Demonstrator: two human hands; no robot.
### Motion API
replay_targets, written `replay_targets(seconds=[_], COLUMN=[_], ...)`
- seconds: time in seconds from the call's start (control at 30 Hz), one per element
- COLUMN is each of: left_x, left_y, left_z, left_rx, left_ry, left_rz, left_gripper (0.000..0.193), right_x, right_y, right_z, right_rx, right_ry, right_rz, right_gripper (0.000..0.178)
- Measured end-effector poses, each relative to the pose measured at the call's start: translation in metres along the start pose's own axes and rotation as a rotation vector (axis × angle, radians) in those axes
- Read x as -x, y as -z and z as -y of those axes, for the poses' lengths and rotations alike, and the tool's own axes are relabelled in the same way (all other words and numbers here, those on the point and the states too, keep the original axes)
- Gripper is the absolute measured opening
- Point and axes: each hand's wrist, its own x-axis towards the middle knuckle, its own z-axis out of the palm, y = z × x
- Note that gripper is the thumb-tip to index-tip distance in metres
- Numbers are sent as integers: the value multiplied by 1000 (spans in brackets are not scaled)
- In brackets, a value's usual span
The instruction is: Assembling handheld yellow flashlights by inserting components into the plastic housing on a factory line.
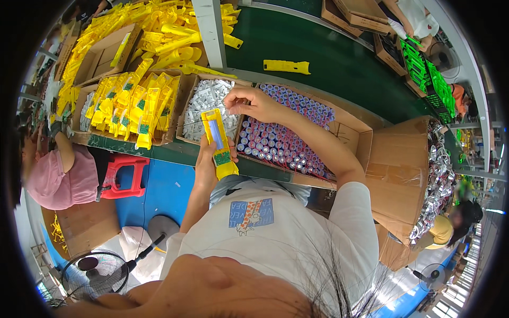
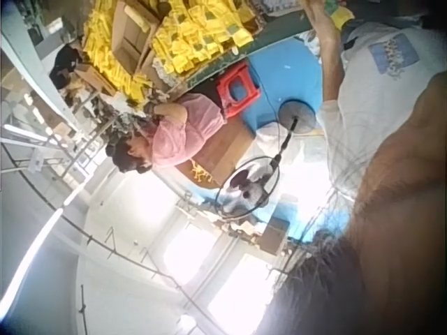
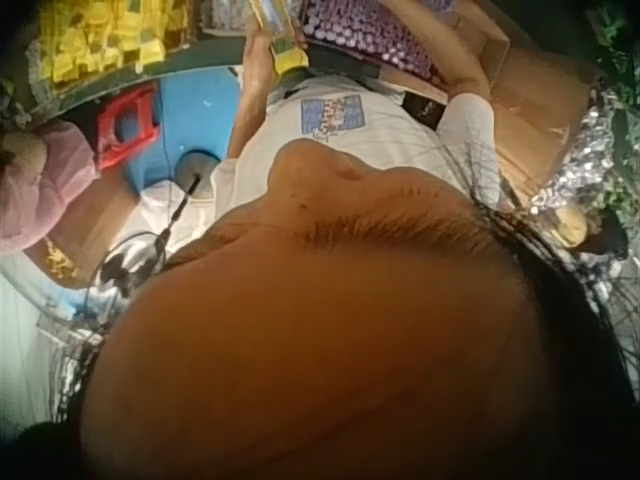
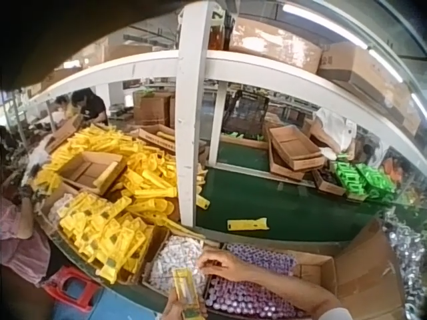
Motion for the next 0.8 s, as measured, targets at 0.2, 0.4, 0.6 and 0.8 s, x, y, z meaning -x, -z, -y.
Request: replay_targets(seconds=[0.2, 0.4, 0.6, 0.8], left_x=[-3, 1, 4, -4], left_y=[-8, -13, -19, -19], left_z=[2, 0, -1, 7], left_rx=[-231, -209, -140, -352], left_ry=[-50, 102, 20, -122], left_rz=[24, 73, 56, 88], left_gripper=[33, 33, 30, 32], right_x=[6, 2, 12, 20], right_y=[-8, -36, -34, -30], right_z=[23, 33, 33, 46], right_rx=[-126, 101, 512, 244], right_ry=[-180, -103, 44, -306], right_rz=[-57, -258, -458, -370], right_gripper=[17, 18, 13, 12])
